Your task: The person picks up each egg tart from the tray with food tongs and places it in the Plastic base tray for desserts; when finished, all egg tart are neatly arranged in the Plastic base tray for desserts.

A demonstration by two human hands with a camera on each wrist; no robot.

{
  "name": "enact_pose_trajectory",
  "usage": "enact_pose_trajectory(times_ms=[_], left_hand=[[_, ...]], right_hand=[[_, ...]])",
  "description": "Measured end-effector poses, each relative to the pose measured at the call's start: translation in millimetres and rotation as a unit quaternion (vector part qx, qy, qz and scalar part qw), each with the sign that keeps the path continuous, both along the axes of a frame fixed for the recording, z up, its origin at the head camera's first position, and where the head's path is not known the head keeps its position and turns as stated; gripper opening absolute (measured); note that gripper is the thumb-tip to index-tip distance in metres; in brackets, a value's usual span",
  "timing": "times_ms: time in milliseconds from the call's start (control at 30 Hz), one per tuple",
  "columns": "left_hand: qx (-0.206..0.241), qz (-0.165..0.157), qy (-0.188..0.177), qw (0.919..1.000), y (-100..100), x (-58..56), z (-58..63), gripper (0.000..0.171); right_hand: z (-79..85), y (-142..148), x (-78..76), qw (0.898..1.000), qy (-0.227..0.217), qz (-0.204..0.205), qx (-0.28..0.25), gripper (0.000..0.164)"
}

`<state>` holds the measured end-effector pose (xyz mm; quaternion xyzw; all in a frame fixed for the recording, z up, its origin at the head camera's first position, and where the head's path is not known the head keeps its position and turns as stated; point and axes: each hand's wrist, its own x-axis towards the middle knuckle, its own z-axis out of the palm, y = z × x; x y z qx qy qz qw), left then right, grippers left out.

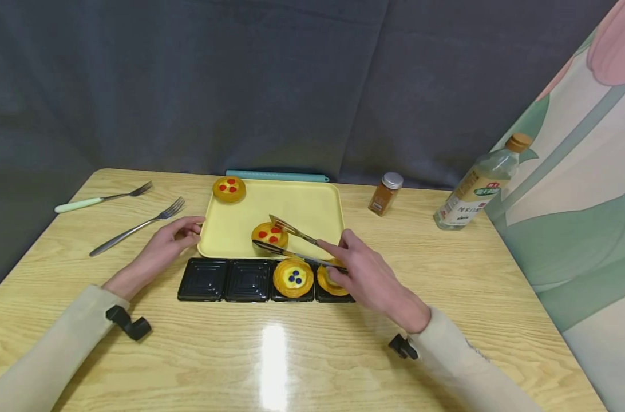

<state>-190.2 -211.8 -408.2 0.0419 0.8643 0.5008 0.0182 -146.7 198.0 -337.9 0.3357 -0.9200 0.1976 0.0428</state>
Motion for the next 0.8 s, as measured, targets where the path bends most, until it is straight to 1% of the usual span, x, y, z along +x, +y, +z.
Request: enact_pose_trajectory(times_ms=[167,400,600,800], left_hand=[[-0.001,0.002,-0.002,1.0000,0.4,0.3,0.6,0.050],[0.002,0.001,-0.002,1.0000,0.3,0.5,0.5,0.050],[0.000,-0.002,0.000,1.0000,0.0,0.0,-0.8,0.049],[-0.004,-0.001,0.003,1.0000,-0.2,0.1,-0.5,0.050]], right_hand=[[2.0,0.1,-0.4,1.000,0.004,-0.002,-0.001,0.054],[2.1,-2.7,-2.4,1.000,-0.003,-0.015,0.019,0.054],[1.3,-5.3,-3.3,0.999,0.006,-0.010,0.032,0.052],[1.1,-2.9,-1.1,1.000,0.009,-0.006,0.020,0.052]])
